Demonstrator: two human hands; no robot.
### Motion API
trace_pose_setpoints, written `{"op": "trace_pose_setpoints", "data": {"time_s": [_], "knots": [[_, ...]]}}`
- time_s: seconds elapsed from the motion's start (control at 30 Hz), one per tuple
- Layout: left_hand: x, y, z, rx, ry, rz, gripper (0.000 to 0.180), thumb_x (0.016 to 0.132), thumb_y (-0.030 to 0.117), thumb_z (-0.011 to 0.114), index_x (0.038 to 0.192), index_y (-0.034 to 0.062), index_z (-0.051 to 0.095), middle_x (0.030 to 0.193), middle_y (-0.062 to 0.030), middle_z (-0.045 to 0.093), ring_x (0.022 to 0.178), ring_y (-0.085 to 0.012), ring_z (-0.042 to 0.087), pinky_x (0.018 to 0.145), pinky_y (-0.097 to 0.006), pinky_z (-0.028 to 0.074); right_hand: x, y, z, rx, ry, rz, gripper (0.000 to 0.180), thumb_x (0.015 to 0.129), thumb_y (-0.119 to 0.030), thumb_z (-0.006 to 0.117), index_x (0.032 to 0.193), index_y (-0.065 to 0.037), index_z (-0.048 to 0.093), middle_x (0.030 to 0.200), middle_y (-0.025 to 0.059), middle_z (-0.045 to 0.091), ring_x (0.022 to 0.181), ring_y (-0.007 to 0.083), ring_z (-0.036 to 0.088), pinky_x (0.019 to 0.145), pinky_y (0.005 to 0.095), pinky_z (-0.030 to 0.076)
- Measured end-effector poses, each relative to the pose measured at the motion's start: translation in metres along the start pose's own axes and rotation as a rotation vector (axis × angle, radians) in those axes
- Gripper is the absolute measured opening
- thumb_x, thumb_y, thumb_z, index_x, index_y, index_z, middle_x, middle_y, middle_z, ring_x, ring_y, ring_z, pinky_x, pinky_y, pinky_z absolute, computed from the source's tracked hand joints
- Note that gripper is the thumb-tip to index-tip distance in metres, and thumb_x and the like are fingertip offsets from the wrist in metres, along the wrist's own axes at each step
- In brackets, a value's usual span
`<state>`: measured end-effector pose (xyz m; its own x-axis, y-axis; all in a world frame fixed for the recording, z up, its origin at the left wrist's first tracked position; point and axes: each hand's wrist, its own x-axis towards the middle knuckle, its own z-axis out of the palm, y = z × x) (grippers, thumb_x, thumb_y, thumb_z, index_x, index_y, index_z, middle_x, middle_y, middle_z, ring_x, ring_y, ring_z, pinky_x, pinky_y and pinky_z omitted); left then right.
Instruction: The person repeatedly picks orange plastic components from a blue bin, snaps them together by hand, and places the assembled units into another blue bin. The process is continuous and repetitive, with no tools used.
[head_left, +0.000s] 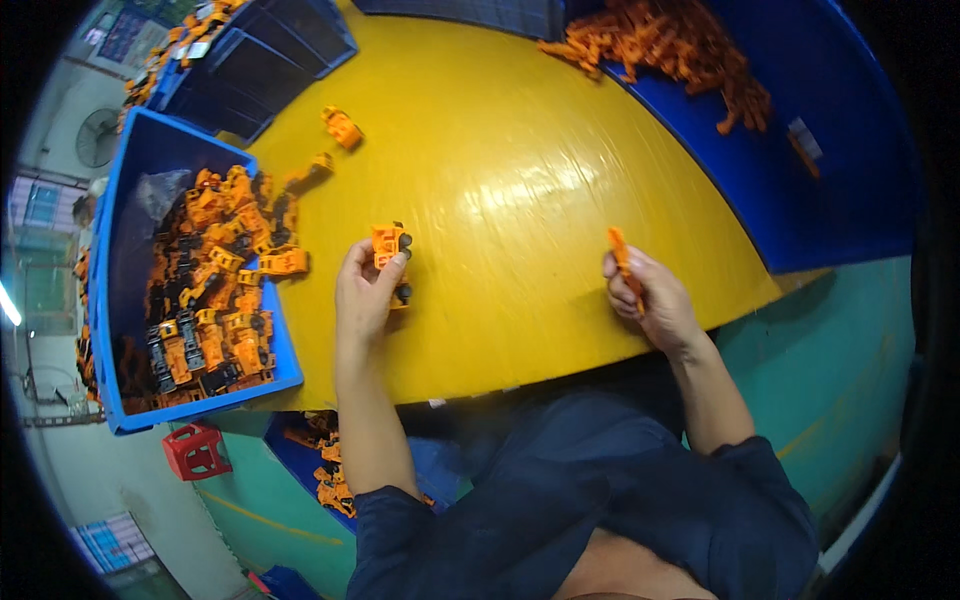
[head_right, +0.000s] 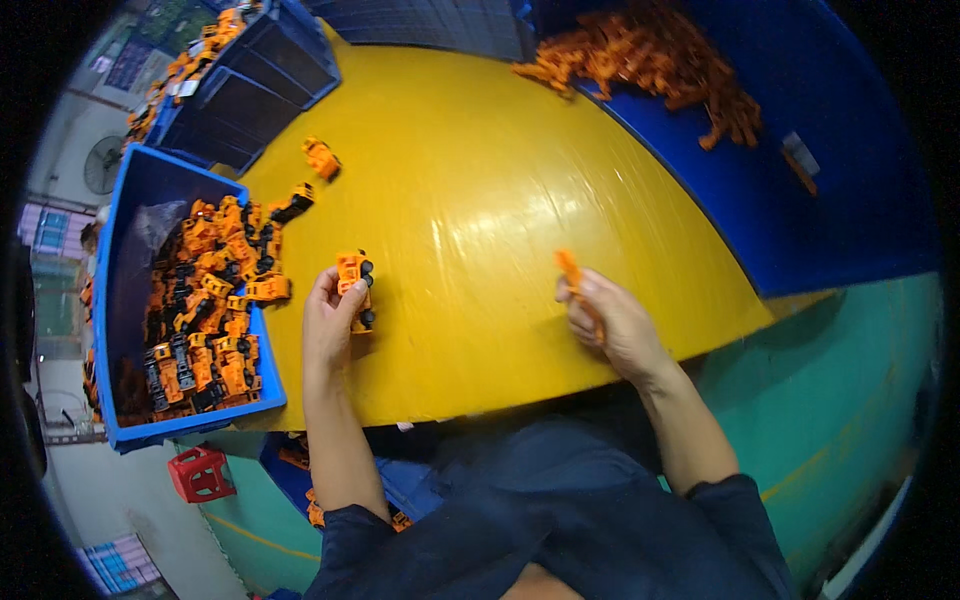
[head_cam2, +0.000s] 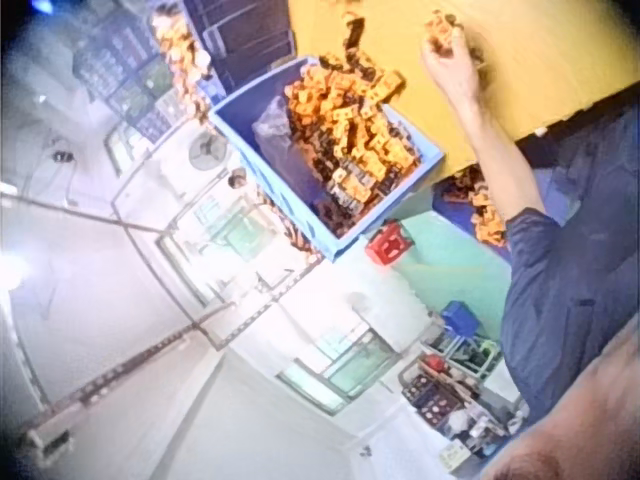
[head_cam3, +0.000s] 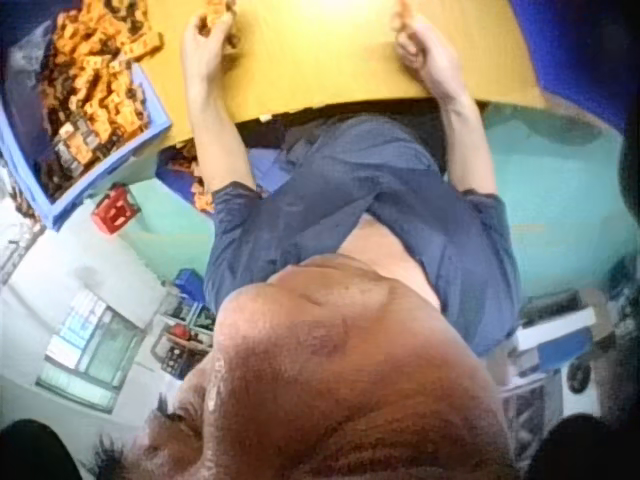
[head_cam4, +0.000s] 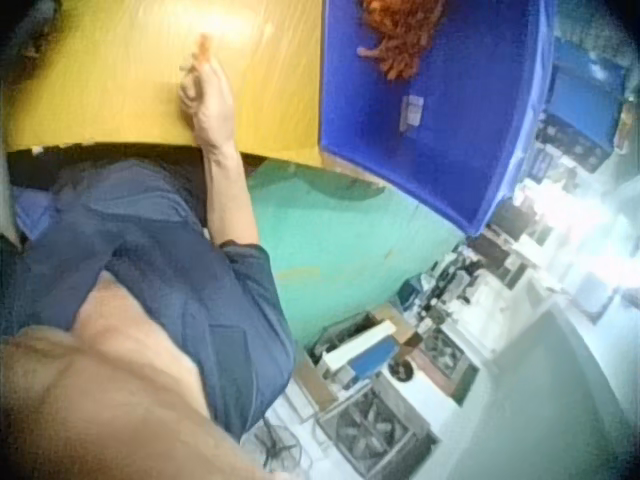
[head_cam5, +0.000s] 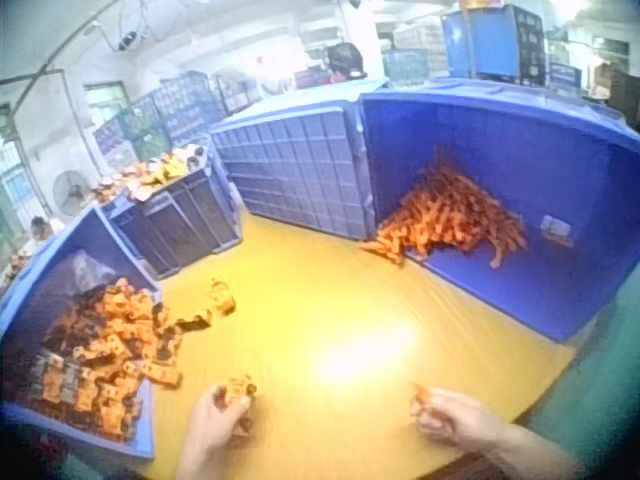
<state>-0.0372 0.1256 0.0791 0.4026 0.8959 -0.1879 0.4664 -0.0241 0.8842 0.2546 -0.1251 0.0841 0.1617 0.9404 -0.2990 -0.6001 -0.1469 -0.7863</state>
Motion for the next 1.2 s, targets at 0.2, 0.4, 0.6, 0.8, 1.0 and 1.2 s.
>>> {"op": "trace_pose_setpoints", "data": {"time_s": [0.2, 0.4, 0.6, 0.8, 1.0, 1.2], "knots": [[-0.069, 0.027, 0.099, -0.743, -0.186, -0.097, 0.043, 0.1, 0.01, 0.07, 0.135, 0.0009, 0.046, 0.118, -0.0114, 0.067, 0.096, -0.017, 0.069, 0.088, -0.031, 0.059, 0.007, 0.007, 0.035, -0.68, 0.017, -0.233, 0.025, 0.104, -0.018, 0.063, 0.118, 0.002, 0.067, 0.095, 0.0034, 0.067, 0.091, 0.0096, 0.061, 0.084, 0.029, 0.051], [-0.077, 0.026, 0.124, -1.105, -0.252, -0.287, 0.031, 0.109, 0.018, 0.055, 0.134, 0.0009, 0.053, 0.12, -0.0093, 0.067, 0.105, -0.0161, 0.066, 0.093, -0.031, 0.053, 0.011, 0.004, 0.061, -0.614, 0.039, -0.226, 0.024, 0.103, -0.016, 0.066, 0.118, 0.003, 0.068, 0.099, 0.0037, 0.071, 0.091, 0.0094, 0.062, 0.083, 0.0275, 0.052], [-0.083, 0.019, 0.128, -1.257, -0.297, -0.16, 0.034, 0.11, 0.02, 0.055, 0.138, 0.002, 0.05, 0.127, -0.0145, 0.067, 0.12, -0.0213, 0.065, 0.105, -0.038, 0.052, 0.016, 0.014, 0.068, -0.759, 0.115, -0.309, 0.021, 0.102, -0.014, 0.068, 0.114, 0.003, 0.068, 0.093, 0.0112, 0.071, 0.086, 0.0145, 0.066, 0.075, 0.0313, 0.054], [-0.086, 0.015, 0.128, -1.209, -0.295, -0.125, 0.047, 0.108, 0.028, 0.061, 0.144, 0.003, 0.045, 0.117, -0.0107, 0.068, 0.099, -0.0154, 0.066, 0.088, -0.03, 0.056, 0.011, 0.011, 0.068, -1.025, 0.161, -0.42, 0.021, 0.092, -0.012, 0.078, 0.106, 0.001, 0.071, 0.092, 0.0159, 0.069, 0.082, 0.0271, 0.069, 0.072, 0.0355, 0.055], [-0.087, 0.013, 0.134, -1.301, -0.288, -0.202, 0.063, 0.115, 0.05, 0.031, 0.145, -0.0007, 0.053, 0.119, -0.0108, 0.068, 0.103, -0.016, 0.067, 0.093, -0.031, 0.056, 0.016, 0.015, 0.072, -1.166, 0.128, -0.697, 0.029, 0.077, -0.007, 0.084, 0.104, -0.002, 0.074, 0.091, 0.0138, 0.069, 0.082, 0.0316, 0.069, 0.072, 0.0393, 0.056], [-0.092, 0.017, 0.135, -1.271, -0.288, -0.158, 0.063, 0.115, 0.049, 0.03, 0.146, -0.0022, 0.052, 0.131, -0.0137, 0.066, 0.119, -0.0202, 0.066, 0.104, -0.035, 0.053, 0.018, 0.009, 0.078, -1.405, 0.035, -0.863, 0.025, 0.072, -0.009, 0.082, 0.094, -0.006, 0.071, 0.087, 0.0105, 0.067, 0.079, 0.0283, 0.067, 0.067, 0.039, 0.055]]}}
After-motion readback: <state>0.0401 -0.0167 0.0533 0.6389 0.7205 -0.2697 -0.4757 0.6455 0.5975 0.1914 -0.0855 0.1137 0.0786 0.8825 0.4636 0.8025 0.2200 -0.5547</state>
